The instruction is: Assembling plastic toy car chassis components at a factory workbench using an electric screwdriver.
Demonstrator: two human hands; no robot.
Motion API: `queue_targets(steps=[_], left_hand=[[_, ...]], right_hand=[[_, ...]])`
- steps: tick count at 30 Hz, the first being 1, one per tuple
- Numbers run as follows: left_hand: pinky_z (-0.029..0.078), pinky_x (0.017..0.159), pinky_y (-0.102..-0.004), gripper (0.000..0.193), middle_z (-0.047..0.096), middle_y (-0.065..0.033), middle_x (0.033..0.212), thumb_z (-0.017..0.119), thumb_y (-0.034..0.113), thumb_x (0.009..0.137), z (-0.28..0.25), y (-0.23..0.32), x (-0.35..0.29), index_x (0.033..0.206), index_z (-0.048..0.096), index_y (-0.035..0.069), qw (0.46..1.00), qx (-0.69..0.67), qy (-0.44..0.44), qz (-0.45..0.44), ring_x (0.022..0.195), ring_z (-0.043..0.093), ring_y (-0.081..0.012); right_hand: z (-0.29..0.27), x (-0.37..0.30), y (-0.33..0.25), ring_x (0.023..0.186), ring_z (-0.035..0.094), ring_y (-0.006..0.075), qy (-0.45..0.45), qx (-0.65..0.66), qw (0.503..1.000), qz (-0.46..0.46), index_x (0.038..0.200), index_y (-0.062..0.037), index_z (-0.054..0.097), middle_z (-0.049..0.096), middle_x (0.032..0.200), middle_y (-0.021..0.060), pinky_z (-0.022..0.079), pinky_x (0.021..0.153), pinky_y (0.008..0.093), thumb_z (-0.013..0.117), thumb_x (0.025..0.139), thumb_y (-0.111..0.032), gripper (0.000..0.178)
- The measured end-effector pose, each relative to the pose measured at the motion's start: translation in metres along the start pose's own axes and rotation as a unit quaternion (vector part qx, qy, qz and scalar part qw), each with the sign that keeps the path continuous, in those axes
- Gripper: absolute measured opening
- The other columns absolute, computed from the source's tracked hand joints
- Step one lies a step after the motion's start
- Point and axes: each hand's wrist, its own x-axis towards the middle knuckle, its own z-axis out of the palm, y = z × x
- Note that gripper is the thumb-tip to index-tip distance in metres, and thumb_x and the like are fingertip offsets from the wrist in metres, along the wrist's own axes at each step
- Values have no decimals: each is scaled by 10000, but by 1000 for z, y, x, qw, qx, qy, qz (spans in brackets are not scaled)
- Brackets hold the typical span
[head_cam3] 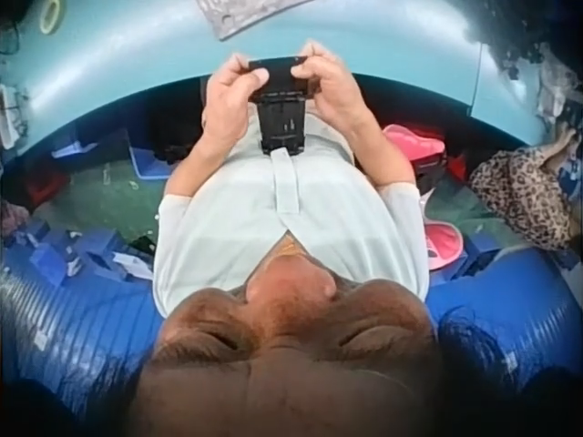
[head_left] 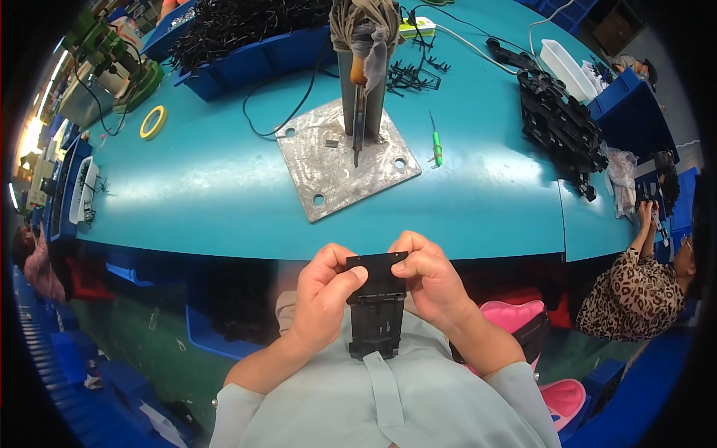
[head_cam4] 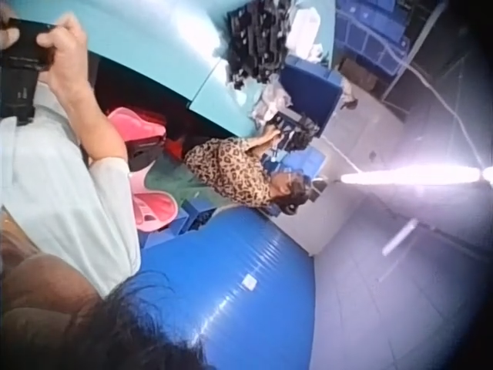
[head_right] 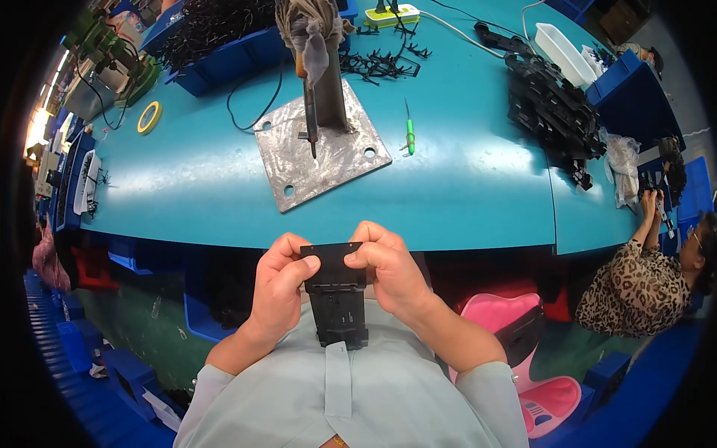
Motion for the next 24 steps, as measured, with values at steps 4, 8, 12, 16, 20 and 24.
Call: queue_targets(steps=[4, 8, 12, 16, 20, 24], left_hand=[[391, 622, -205, 36, 547, 7, 790, 541, 47, 893, 1, 4, -2, 882, 507, 51, 1000, 9, -14, 17, 705, 465, -37], [404, 633, -203, 38, 552, 3, 808, 535, 36, 904, 7, 5, -7, 906, 498, 42, 997, 50, -16, 57, 718, 473, -35], [419, 657, -200, 51, 558, -4, 838, 533, 29, 912, 10, 7, -10, 930, 487, 39, 994, 66, -14, 82, 733, 483, -35], [426, 664, -203, 56, 559, -5, 848, 527, 27, 916, 13, 8, -8, 942, 479, 41, 992, 82, -22, 94, 738, 489, -36], [428, 661, -204, 56, 558, -6, 846, 524, 23, 917, 14, 10, -7, 941, 476, 39, 991, 89, -25, 96, 732, 487, -35], [428, 653, -204, 56, 559, -9, 842, 527, 22, 914, 15, 9, -7, 933, 477, 39, 991, 94, -24, 97, 724, 485, -33]], right_hand=[[-4, -5, 5, 709, 495, 105, -21, -21, 999, -37, 765, -78, 484, 543, 771, 22, 407, 649, 275, 580, 765, -40, 104], [-8, -9, 9, 799, 522, 119, -66, -41, 989, -128, 846, -56, 513, 563, 858, 44, 428, 732, 284, 635, 775, -57, 141], [-13, -10, 7, 849, 533, 137, -108, -35, 984, -140, 900, -37, 533, 574, 914, 71, 436, 776, 296, 654, 766, -48, 180], [-20, -7, 2, 871, 559, 106, -147, -75, 972, -170, 975, -11, 539, 576, 961, 53, 473, 785, 278, 650, 828, -61, 191], [-15, -7, -2, 810, 518, 123, -99, -81, 981, -147, 876, -45, 534, 576, 887, 62, 410, 731, 275, 618, 811, -111, 125], [-17, -3, -1, 754, 530, 78, -107, -59, 981, -149, 877, -24, 542, 582, 820, 26, 439, 689, 242, 600, 858, -82, 84]])
